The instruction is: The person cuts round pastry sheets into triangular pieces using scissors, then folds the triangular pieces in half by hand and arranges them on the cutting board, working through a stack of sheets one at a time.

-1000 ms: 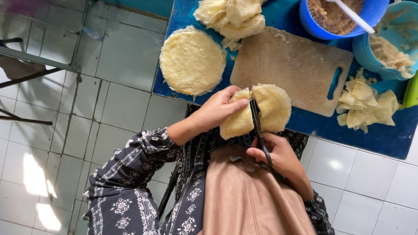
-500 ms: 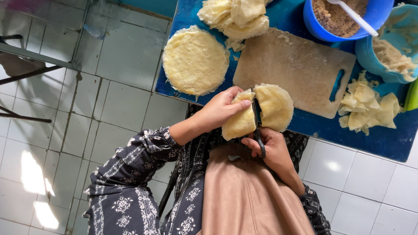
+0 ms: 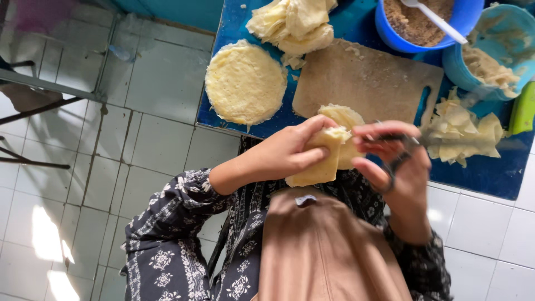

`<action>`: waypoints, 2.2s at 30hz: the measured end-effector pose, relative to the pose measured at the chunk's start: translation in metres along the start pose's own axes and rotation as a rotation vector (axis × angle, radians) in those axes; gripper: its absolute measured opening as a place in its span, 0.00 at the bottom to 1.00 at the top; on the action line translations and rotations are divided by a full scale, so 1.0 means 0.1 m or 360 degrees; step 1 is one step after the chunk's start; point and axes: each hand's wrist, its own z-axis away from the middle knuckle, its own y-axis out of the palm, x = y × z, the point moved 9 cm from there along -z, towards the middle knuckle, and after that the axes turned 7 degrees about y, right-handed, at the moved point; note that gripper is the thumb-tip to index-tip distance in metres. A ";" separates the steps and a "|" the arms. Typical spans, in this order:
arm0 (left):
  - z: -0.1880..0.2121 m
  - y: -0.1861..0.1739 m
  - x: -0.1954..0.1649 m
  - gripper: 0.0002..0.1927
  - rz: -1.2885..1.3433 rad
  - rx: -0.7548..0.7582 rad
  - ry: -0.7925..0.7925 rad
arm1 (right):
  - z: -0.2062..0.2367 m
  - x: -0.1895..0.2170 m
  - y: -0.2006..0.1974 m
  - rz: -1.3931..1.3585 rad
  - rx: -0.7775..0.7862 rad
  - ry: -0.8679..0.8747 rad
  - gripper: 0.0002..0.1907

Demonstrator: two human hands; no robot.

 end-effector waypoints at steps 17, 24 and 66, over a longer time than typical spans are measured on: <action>0.30 -0.10 0.70 0.22 0.1123 -0.0349 -0.0358 | -0.51 -0.35 0.12 -0.0386 -0.0227 0.0006 0.21; 0.41 -0.12 1.01 0.18 0.0661 -0.0564 -0.0384 | -0.47 -0.54 0.21 0.0526 -0.0280 -0.0080 0.19; 0.44 -0.21 1.11 0.20 0.0549 -0.0351 -0.0667 | 0.15 -1.49 0.26 0.0981 0.0706 0.0950 0.20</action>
